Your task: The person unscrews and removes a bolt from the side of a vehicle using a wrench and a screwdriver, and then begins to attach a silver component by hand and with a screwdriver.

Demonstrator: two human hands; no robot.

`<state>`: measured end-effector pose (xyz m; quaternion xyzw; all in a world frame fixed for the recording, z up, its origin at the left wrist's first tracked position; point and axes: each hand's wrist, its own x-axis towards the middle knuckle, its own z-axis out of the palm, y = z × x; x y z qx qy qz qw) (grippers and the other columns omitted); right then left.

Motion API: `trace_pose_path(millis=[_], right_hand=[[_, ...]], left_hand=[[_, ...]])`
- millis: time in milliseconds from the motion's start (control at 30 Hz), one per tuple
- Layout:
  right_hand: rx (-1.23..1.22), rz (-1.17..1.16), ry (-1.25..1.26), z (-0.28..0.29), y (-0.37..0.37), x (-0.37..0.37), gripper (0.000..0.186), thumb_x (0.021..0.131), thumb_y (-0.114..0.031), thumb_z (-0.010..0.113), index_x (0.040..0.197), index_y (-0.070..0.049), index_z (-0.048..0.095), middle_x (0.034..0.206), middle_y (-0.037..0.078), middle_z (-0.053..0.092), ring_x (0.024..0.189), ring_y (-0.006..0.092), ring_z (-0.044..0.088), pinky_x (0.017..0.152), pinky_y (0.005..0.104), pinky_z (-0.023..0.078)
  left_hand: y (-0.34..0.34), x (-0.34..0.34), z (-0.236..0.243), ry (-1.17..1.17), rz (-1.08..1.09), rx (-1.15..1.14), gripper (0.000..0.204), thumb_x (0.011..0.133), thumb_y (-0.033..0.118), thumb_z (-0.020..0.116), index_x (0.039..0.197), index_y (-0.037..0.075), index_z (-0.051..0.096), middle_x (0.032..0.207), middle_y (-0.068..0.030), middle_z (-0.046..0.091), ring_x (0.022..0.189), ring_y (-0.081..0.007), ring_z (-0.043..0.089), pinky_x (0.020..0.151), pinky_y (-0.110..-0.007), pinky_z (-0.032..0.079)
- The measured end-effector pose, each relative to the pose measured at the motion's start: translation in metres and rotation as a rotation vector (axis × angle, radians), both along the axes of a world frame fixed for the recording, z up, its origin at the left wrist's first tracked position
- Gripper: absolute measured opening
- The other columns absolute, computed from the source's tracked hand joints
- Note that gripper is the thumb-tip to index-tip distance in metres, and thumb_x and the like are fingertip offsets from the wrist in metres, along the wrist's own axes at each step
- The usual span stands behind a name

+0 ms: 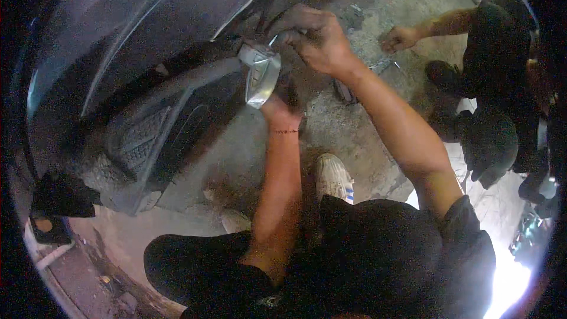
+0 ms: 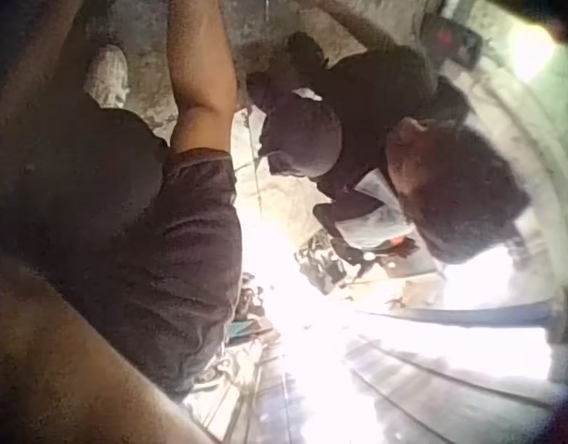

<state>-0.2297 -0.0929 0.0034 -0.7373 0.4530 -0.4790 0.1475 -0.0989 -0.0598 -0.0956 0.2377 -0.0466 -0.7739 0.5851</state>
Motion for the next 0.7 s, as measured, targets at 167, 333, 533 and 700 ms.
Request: trace_pose_path(millis=[167,333,533,700], right_hand=[[-0.085,0.043,0.07,-0.006,-0.005,-0.012,0.02,0.071,-0.01,0.066,0.09,-0.005,0.069,0.091,0.015,0.067,0.088,0.0327,0.064,0.08,0.0395,0.05],[-0.073,0.067,0.132,0.004,-0.003,-0.016,0.022,0.068,-0.004,0.065,0.089,-0.003,0.068,0.09,0.016,0.066,0.087,0.0335,0.064,0.079,0.0402,0.051],[-0.123,0.065,0.209,0.013,-0.003,-0.01,0.024,0.071,-0.007,0.066,0.095,-0.004,0.068,0.095,0.016,0.066,0.089,0.0362,0.063,0.08,0.0411,0.05],[-0.023,0.116,0.166,0.019,-0.007,0.0,0.025,0.069,-0.008,0.067,0.094,-0.004,0.068,0.096,0.018,0.065,0.089,0.0376,0.062,0.08,0.0417,0.05]], left_hand=[[0.003,0.0,0.008,0.259,-0.071,0.034,0.042,0.093,0.024,0.038,0.122,-0.002,0.053,0.119,-0.0163,0.059,0.103,-0.03,0.058,0.09,-0.038,0.049],[0.003,-0.003,0.014,0.261,-0.072,0.024,0.047,0.092,0.029,0.037,0.124,-0.002,0.052,0.12,-0.0175,0.058,0.107,-0.0316,0.057,0.095,-0.043,0.045],[-0.005,0.005,0.0,0.018,-0.016,0.097,0.048,0.09,0.033,0.039,0.121,0.0,0.056,0.118,-0.0156,0.06,0.106,-0.0321,0.057,0.096,-0.044,0.044],[-0.012,0.018,-0.032,0.01,-0.019,0.044,0.047,0.09,0.032,0.04,0.122,0.001,0.056,0.119,-0.0146,0.06,0.107,-0.0317,0.057,0.096,-0.043,0.044]])
